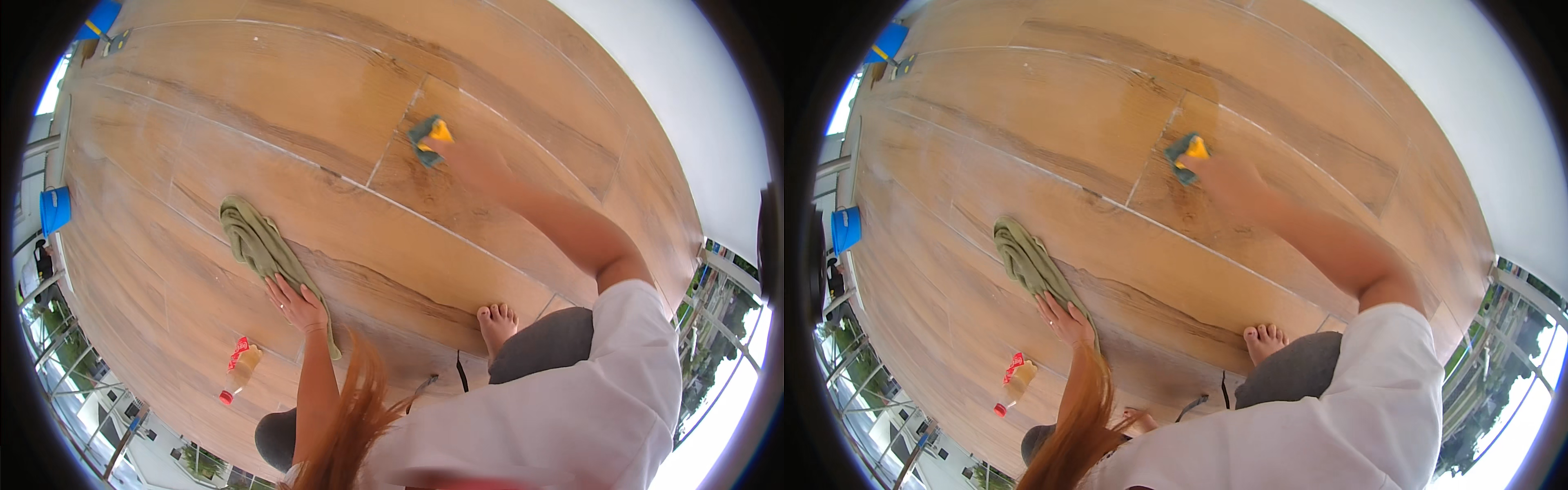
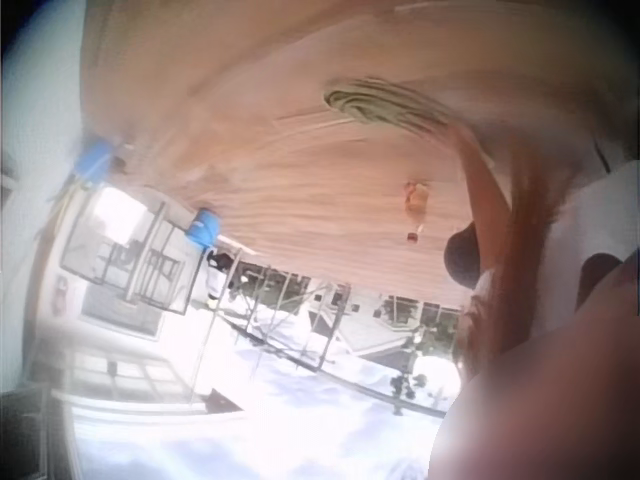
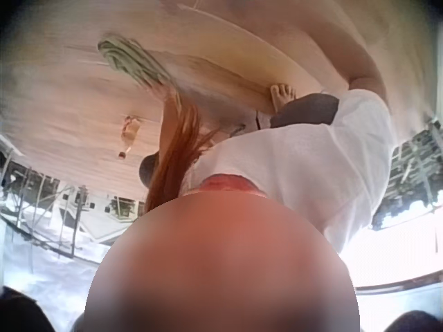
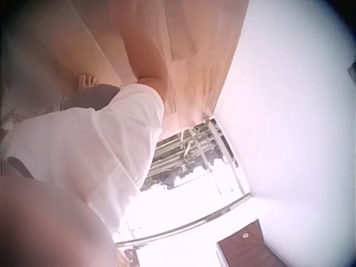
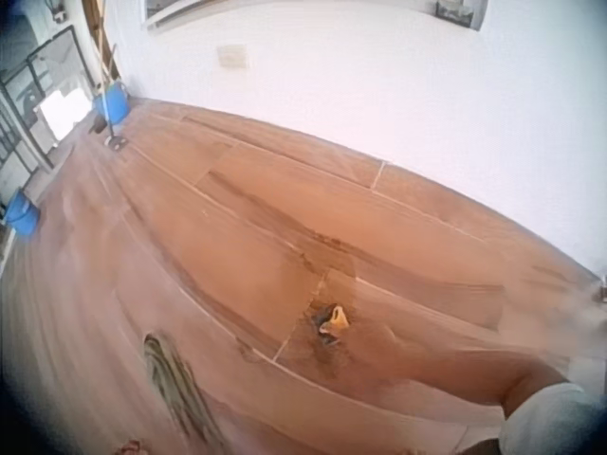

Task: The person kneels on a tiled floor and scrubs the surface with a sponge and cleaning solution from a bottle. They wipe the area with a cloth and repeat the process across different sections of the floor.

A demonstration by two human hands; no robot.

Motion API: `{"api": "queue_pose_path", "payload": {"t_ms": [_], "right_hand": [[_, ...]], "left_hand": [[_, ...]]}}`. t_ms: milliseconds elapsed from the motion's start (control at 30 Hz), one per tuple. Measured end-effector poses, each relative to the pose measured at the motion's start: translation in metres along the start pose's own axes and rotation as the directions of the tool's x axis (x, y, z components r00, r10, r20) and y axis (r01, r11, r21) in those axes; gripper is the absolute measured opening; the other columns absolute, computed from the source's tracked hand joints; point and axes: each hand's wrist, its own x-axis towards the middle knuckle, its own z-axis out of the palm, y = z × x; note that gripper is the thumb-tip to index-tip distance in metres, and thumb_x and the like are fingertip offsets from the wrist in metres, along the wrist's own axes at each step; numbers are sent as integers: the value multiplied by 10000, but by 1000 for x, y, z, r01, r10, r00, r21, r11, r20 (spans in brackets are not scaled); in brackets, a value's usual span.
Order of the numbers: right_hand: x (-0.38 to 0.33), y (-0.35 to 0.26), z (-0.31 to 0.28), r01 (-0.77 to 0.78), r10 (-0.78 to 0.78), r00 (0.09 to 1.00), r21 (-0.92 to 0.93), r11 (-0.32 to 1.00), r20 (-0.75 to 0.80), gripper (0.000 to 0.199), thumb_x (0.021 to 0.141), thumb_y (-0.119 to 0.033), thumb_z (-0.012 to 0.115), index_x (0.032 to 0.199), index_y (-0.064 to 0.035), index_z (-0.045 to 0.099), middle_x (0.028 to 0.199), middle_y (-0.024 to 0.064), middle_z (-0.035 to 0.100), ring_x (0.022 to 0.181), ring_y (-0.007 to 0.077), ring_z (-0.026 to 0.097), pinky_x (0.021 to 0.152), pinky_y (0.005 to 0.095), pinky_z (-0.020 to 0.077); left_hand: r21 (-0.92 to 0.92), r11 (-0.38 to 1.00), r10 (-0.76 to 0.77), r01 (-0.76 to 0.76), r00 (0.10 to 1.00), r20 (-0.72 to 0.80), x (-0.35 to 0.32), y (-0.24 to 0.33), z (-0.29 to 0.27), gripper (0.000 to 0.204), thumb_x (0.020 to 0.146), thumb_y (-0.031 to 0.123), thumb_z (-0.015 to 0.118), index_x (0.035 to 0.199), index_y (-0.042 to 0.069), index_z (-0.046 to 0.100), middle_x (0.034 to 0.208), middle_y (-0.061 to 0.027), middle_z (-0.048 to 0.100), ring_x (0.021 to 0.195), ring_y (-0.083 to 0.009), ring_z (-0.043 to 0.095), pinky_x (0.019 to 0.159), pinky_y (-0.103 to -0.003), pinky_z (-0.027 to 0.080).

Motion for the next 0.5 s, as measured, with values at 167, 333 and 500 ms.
{"api": "queue_pose_path", "payload": {"t_ms": [167,333,500], "right_hand": [[44,-3,10,-73,70,996,68,995,46,418,883,-79,397,1271,-234,413,747,123,561,747,260,606,563,361,450],[-5,3,-5,-30,30,1000,-99,995,1,451,850,-54,427,1255,-252,440,775,113,549,706,266,591,569,380,450],[24,-17,-8,-26,27,997,-22,999,69,395,886,-107,398,1253,-246,444,805,96,573,722,246,601,579,366,454]], "left_hand": [[-2,1000,13,-13,998,-60,2,-6,5,552,871,291,396,1336,20,275,1392,-215,217,1270,-394,223,1038,-485,203],[-23,1000,-17,17,1000,-12,1,2,-2,544,872,285,393,1334,19,285,1389,-219,222,1265,-396,231,1032,-494,207],[-19,1000,21,-22,998,-61,8,-4,4,545,868,279,399,1333,20,285,1388,-217,225,1265,-398,228,1034,-495,204]]}}
